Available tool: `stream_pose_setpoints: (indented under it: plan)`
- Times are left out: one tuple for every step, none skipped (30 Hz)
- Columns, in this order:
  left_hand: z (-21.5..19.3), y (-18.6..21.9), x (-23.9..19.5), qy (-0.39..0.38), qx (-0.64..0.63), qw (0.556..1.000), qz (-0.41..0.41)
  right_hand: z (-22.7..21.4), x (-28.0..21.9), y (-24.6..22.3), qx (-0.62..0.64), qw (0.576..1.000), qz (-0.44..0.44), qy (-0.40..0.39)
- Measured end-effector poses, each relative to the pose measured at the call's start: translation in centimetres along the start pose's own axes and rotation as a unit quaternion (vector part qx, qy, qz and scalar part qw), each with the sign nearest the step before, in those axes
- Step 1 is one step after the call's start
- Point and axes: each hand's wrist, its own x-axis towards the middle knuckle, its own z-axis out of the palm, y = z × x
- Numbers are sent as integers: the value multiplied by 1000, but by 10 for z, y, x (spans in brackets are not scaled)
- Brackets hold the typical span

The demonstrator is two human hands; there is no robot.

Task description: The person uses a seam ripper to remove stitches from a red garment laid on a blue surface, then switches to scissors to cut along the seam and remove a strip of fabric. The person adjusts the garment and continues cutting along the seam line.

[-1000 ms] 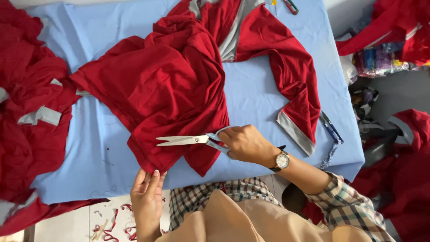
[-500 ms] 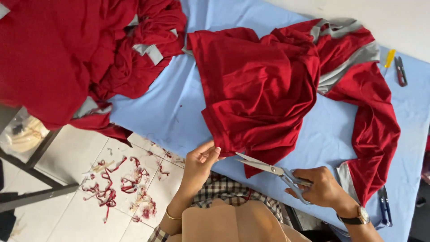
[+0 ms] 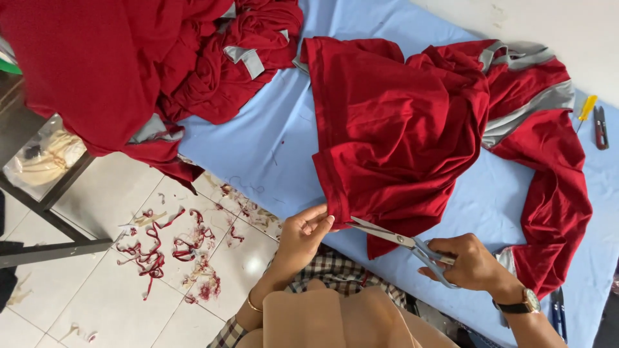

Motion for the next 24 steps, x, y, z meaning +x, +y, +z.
stream_pose_setpoints:
  plan:
    - [0, -1, 1, 20, 4, 999, -31, 0, 0, 0, 0, 1000, 5, -3]
    - [0, -5, 1, 19, 3, 999, -32, -2, 0, -1, 0, 1000, 6, -3]
    - [-1, -7, 2, 9, -8, 1000, -9, -3, 0, -3, -4, 1000, -20, 7]
    - [-1, -10, 3, -1, -20, 1000, 14, -4, 0, -4, -7, 999, -46, 18]
    - [-2, -8, 2, -2, -20, 1000, 13, -5, 1, -6, -6, 999, -45, 18]
    - [-2, -5, 1, 2, -7, 1000, -12, -6, 1, -8, -22, 999, -41, 15]
    - [-1, -2, 0, 5, 6, 999, -36, -8, 2, -9, -39, 998, -37, 13]
    - [1, 3, -2, 4, 6, 999, -37, -9, 2, -11, -39, 999, -36, 13]
    - [3, 8, -4, -11, 2, 1000, -29, -10, 3, -12, -43, 998, -43, 7]
    - [5, 13, -6, -25, -1, 999, -21, -11, 5, -14, -48, 998, -49, 2]
    - [5, 14, -7, -24, -1, 999, -21, -13, 5, -15, -48, 998, -50, 1]
    - [6, 16, -8, -21, 15, 999, -23, -16, 6, -16, -49, 998, -37, -10]
    - [6, 17, -8, -17, 30, 999, -26, -18, 6, -17, -51, 998, -24, -22]
    - [6, 16, -8, -16, 30, 999, -26, -20, 6, -17, -51, 998, -25, -22]
    - [5, 16, -8, -7, 57, 998, -16, -21, 5, -18, -72, 997, -30, -16]
    - [4, 15, -8, 2, 83, 997, -7, -22, 5, -18, -93, 995, -35, -9]
    - [4, 18, -9, 2, 83, 997, -7, -25, 3, -14, -93, 995, -35, -9]
    - [4, 20, -10, -12, 115, 993, 3, -28, 1, -10, -121, 992, -40, -19]
    - [3, 23, -11, -26, 148, 989, 12, -30, -2, -6, -148, 987, -46, -28]
    - [3, 23, -11, -26, 148, 989, 12, -33, -1, -9, -148, 988, -45, -28]
    - [2, 23, -10, -36, 143, 989, 8, -35, 0, -11, -142, 988, -50, -29]
    - [2, 24, -10, -46, 137, 989, 4, -38, 1, -14, -136, 989, -56, -29]
    - [2, 25, -11, -47, 138, 989, 4, -39, 2, -18, -136, 989, -55, -29]
    - [2, 26, -11, -48, 126, 991, -7, -40, 4, -21, -105, 993, -39, -38]
